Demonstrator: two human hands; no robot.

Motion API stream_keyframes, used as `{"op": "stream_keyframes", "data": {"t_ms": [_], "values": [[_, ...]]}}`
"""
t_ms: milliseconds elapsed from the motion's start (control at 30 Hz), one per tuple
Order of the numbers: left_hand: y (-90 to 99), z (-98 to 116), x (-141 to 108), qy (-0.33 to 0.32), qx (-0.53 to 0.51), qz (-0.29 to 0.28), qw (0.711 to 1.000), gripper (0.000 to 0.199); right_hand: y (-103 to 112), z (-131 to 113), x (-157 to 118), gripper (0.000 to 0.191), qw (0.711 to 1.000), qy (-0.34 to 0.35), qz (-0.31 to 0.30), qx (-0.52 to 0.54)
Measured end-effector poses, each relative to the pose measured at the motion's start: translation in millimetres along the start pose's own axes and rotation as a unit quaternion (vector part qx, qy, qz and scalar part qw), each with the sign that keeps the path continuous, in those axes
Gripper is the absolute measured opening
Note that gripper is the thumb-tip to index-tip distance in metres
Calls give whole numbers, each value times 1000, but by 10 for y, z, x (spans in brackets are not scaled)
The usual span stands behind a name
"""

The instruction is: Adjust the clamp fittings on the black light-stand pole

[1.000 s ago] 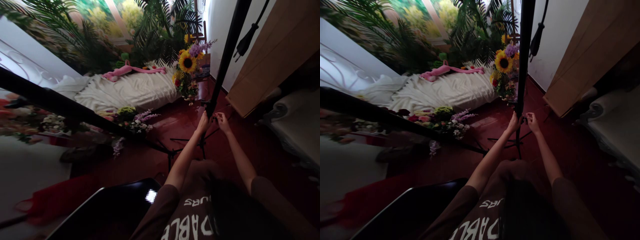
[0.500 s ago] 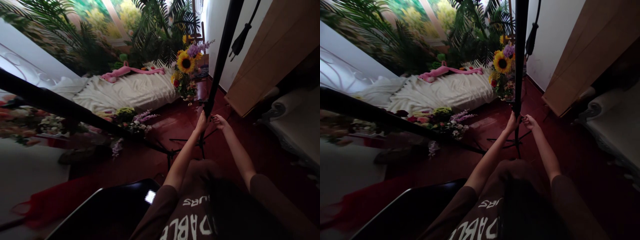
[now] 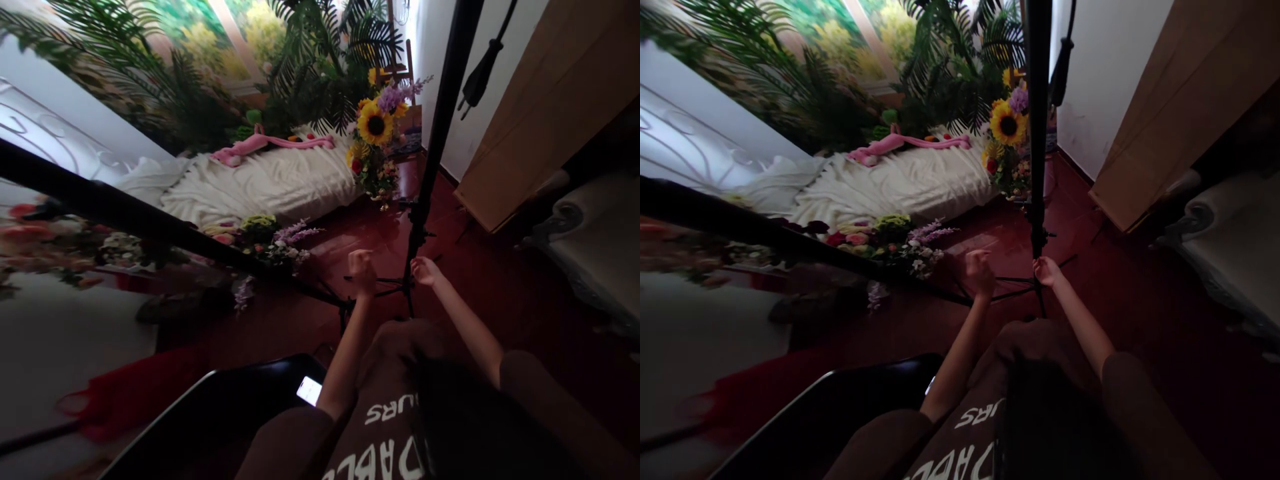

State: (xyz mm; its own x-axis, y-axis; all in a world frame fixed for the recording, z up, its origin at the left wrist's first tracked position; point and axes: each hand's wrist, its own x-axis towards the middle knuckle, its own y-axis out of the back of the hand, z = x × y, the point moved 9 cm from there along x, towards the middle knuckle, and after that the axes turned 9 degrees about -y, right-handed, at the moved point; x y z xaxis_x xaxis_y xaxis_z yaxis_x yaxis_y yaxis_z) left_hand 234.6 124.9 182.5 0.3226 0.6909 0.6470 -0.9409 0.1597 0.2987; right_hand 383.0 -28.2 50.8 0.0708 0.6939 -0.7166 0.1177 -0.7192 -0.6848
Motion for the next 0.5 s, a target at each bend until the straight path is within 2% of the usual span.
{"op": "stream_keyframes", "data": {"t_ms": [67,133,200,267,367,433,500], "values": [[545,-92,-13,12,87,110,990,37,3,150,101,16,1000,-24,4,-9],[1014,-155,18,14,152,197,968,33,-39,272,198,16,999,-44,8,-20],[1430,-228,76,21,201,272,941,29,-119,383,292,17,997,-67,8,-32],[1778,-332,149,42,230,324,917,29,-233,500,386,17,994,-95,6,-47],[2102,-515,323,66,220,325,917,39,-469,714,528,19,987,-144,-2,-75],[2178,-621,482,66,176,287,939,47,-694,903,612,19,979,-182,-17,-95],[2152,-714,649,65,112,226,966,55,-987,1132,672,19,967,-223,-40,-116]]}}
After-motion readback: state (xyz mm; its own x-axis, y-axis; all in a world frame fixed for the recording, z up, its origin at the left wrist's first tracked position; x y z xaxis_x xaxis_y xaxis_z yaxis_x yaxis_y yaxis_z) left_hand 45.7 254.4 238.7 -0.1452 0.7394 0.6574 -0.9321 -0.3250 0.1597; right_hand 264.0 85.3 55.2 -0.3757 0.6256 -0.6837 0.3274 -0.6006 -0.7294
